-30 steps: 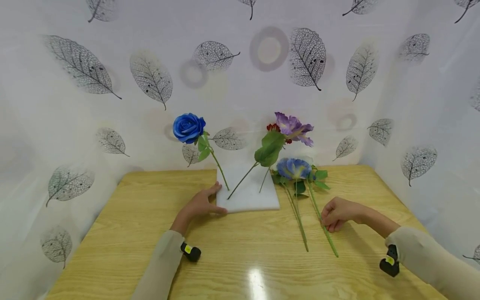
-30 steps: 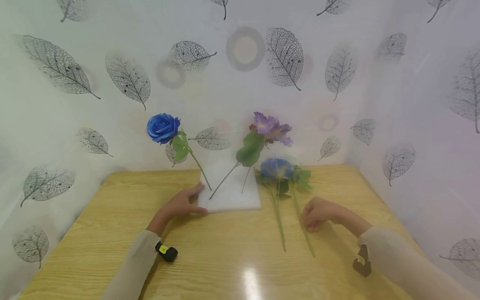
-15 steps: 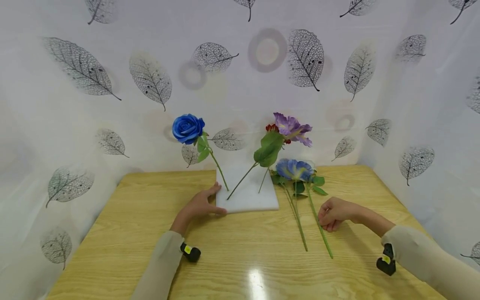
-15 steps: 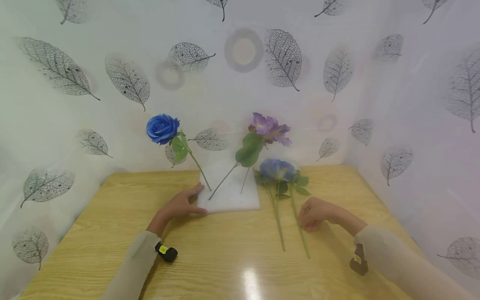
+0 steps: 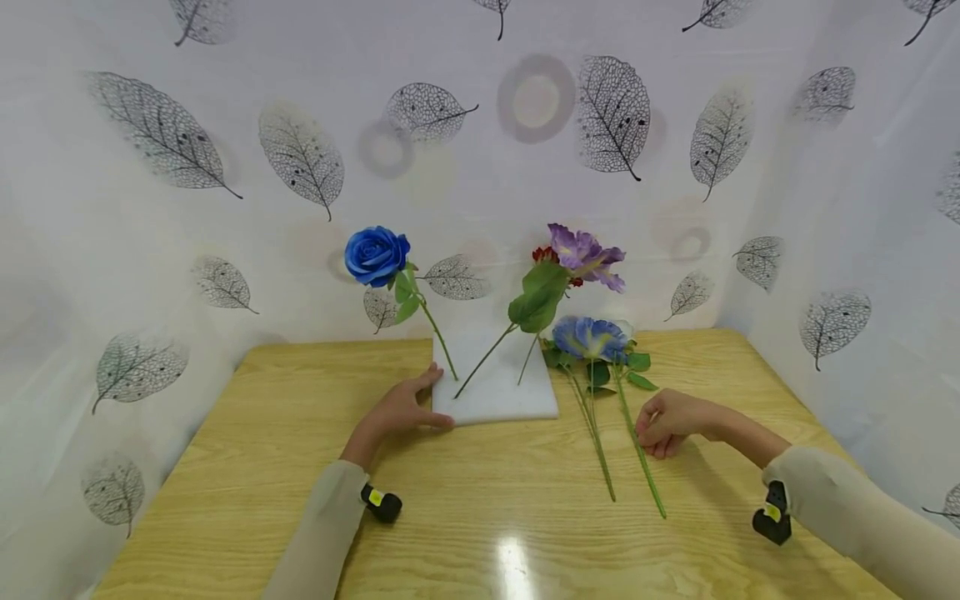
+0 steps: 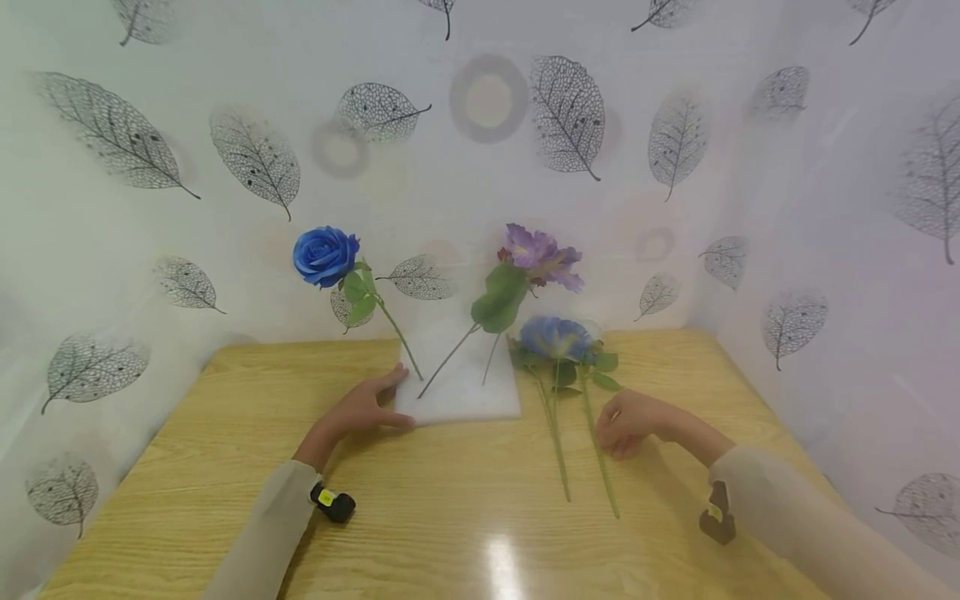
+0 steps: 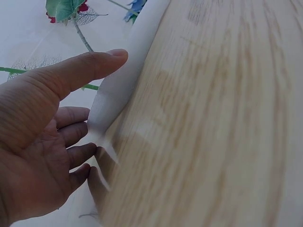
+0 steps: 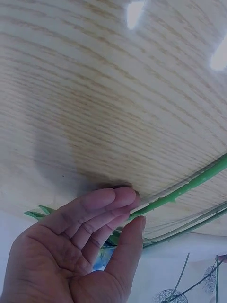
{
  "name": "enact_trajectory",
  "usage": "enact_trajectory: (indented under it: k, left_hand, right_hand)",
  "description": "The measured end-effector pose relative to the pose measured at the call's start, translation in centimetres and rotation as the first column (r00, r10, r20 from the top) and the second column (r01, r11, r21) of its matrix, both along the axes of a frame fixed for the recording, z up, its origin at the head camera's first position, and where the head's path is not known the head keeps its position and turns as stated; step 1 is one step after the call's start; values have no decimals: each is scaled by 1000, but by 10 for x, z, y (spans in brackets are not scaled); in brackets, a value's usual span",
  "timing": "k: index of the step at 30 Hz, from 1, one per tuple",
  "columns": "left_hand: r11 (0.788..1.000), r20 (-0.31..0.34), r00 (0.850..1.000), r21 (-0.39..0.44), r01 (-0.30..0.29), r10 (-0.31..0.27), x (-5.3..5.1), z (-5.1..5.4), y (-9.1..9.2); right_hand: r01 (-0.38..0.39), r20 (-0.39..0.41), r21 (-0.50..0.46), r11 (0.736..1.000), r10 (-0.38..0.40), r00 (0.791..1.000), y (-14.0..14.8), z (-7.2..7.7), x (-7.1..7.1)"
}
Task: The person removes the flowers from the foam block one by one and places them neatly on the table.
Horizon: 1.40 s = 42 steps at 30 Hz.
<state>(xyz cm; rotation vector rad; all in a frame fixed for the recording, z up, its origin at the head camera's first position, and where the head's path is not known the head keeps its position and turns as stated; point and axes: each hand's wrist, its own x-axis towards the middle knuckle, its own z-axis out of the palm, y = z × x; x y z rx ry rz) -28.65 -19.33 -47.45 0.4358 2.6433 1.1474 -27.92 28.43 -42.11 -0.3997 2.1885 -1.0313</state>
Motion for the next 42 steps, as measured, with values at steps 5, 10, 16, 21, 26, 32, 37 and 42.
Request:
enact_trajectory:
  k: [5, 10, 16, 21, 26, 32, 37, 42]
  left_hand:
    - [1000, 1, 1000, -1, 2, -2, -1, 0, 0]
    - [1000, 9, 1000, -2, -1, 1, -1, 0, 0]
    - [1000, 16, 1000, 5, -11, 11, 1, 1, 0]
    - [1000, 15, 1000, -3, -9, 9, 2, 1, 1]
    - [1000, 13, 1000, 1, -13, 13, 2, 1, 1]
    - [1000, 12, 1000, 0, -15, 15, 2, 3, 1]
    - [1000, 18, 1000, -6, -22, 22, 2, 3, 2]
    - [999, 16, 999, -14, -32, 33, 2, 3, 3]
  right_hand:
    - [2, -65, 20, 1000, 0, 998, -4, 7, -4]
    - [-18, -138, 30, 999, 22, 990, -10, 13, -13]
    - [3, -184, -56, 998, -13, 983, -28, 13, -24]
    - [50, -245, -192, 980, -97, 965, -58, 8, -26]
    - [112, -225, -355, 928, -201, 953, -93, 4, -28]
    - [176, -129, -527, 832, -283, 950, -140, 2, -26]
    - [263, -43, -582, 769, -352, 935, -174, -4, -24]
    - [369, 78, -604, 707, -408, 909, -200, -14, -25]
